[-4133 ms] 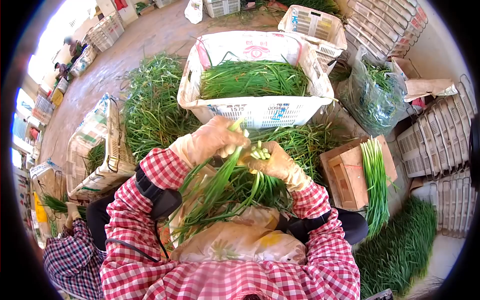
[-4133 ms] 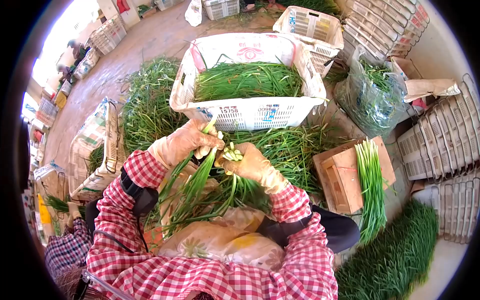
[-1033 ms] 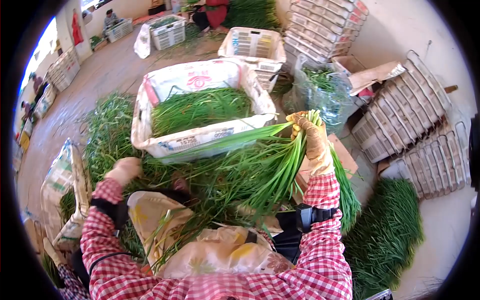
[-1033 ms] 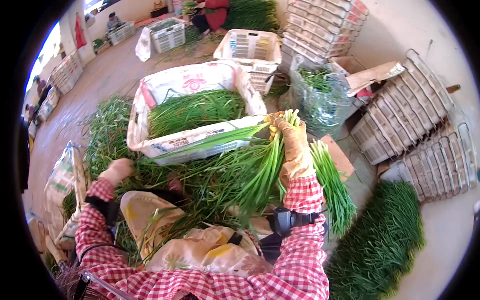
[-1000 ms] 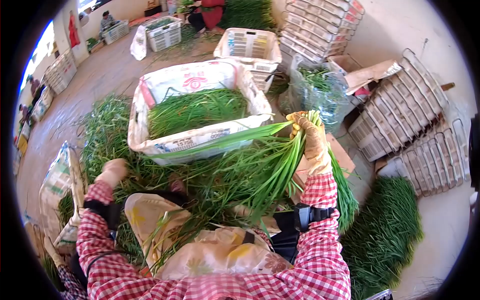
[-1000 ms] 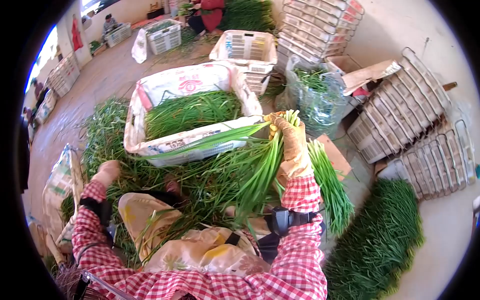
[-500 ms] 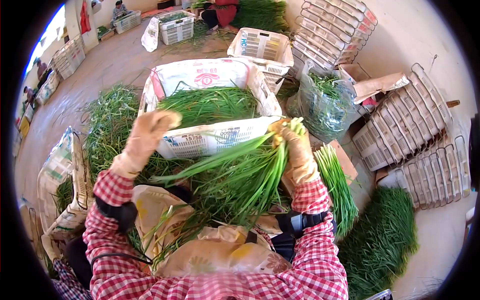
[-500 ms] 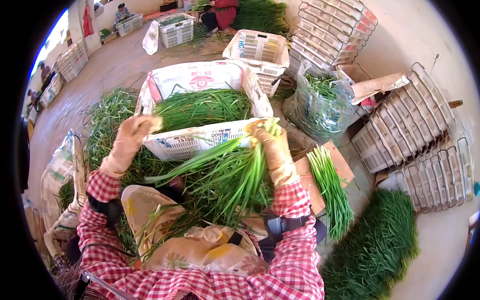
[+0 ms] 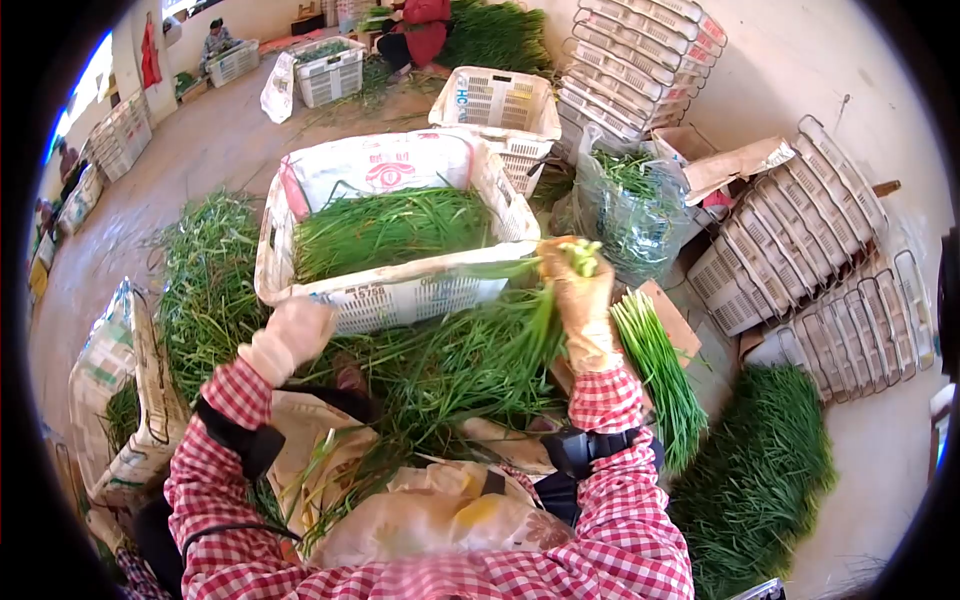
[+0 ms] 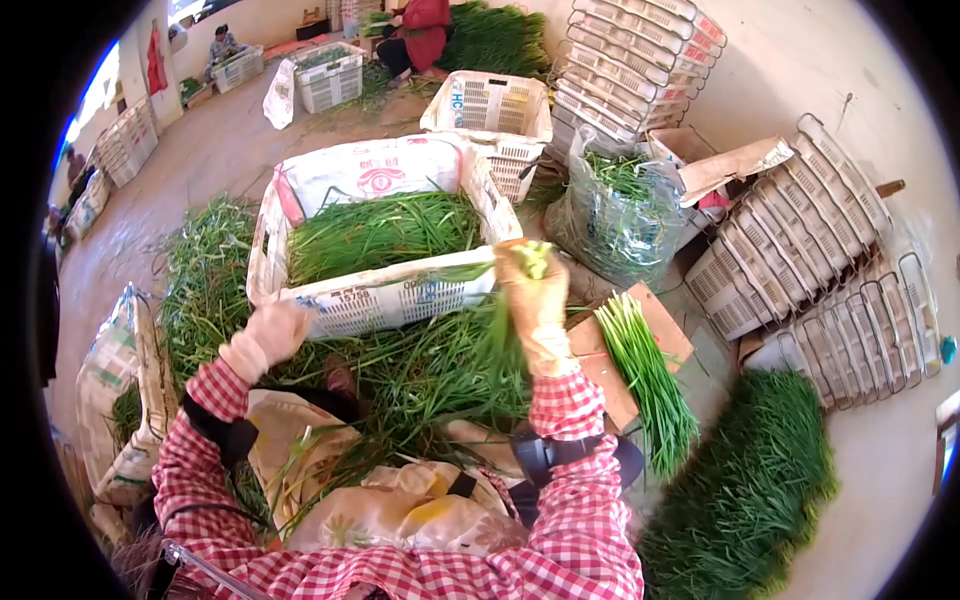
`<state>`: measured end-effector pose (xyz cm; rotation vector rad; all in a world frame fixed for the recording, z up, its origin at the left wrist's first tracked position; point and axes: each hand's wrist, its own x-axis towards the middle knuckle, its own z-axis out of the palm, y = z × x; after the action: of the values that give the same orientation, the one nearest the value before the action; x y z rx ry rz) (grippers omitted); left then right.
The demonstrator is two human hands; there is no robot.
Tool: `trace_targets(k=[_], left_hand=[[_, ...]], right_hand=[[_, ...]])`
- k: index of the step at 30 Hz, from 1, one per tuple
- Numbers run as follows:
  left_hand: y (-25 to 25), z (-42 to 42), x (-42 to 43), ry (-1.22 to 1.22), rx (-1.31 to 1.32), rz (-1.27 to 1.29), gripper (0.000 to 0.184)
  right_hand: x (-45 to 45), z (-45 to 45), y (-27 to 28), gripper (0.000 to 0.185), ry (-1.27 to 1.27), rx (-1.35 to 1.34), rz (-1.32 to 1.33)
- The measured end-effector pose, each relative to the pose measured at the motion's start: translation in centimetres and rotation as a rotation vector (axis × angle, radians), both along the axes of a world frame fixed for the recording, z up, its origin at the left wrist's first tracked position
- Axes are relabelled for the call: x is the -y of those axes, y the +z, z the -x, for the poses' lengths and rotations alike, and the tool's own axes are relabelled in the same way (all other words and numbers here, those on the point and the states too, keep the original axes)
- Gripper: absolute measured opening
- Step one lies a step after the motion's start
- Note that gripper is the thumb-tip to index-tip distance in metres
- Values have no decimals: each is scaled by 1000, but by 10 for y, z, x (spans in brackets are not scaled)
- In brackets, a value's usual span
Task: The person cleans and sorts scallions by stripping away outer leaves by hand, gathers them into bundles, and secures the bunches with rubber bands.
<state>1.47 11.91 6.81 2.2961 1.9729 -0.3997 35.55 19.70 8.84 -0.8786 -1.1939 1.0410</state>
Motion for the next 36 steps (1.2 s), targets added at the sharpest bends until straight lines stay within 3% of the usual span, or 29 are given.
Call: trace_targets(k=[1,3,4,5,7,9,10,14,15,16,17,20,22,25,26,29,30,31,33,35,36], left_hand=[[42,-27,-4,14,501,-86,52],[59,-67,-7,-161,1671,-90,67],[76,-89,-5,-118,1777,-50,78],[77,-110,-9,-142,1814,4,93],[45,-128,-20,-197,1858,86,117],[-5,-131,-24,-236,1942,250,105],[-14,-134,-12,-84,2042,402,98],[-23,-136,5,374,2182,797,63],[-29,-136,5,424,2104,703,61],[-37,-133,3,375,2075,730,61],[-42,-130,1,327,2046,756,60],[-37,-124,-2,311,1926,735,47],[-33,-123,-5,289,1883,796,45],[-39,-122,-8,23,1785,672,32],[-40,-120,-9,52,1783,674,30],[-26,-106,-11,148,1799,621,27],[-9,-97,-14,186,1849,573,26],[-16,-86,-24,166,1999,458,26],[22,-73,-35,133,2101,254,22],[50,-63,-46,-92,2213,202,18],[62,-56,-52,-207,2139,71,20]], right_hand=[[1,13,-8,8,66,-16,23],[17,36,-5,9,182,45,34],[25,44,0,10,248,2,165],[34,50,4,11,313,-36,303],[52,61,9,11,362,-143,315],[51,70,-13,13,358,-243,351],[47,71,-23,16,349,-365,497],[45,71,-45,23,294,-78,450],[34,71,-53,26,192,58,367],[31,64,-24,30,179,62,357],[10,50,-36,32,195,-78,327],[-32,11,-10,57,270,178,150],[-38,2,0,61,483,101,113],[1,55,-42,62,877,734,123],[1,62,-61,63,878,750,154],[-30,52,-88,64,604,259,61],[-14,46,-31,65,483,260,183],[-16,36,-16,64,367,312,162],[-22,21,-7,59,430,128,144],[-12,27,5,55,447,138,120],[9,35,20,56,421,221,-18]])
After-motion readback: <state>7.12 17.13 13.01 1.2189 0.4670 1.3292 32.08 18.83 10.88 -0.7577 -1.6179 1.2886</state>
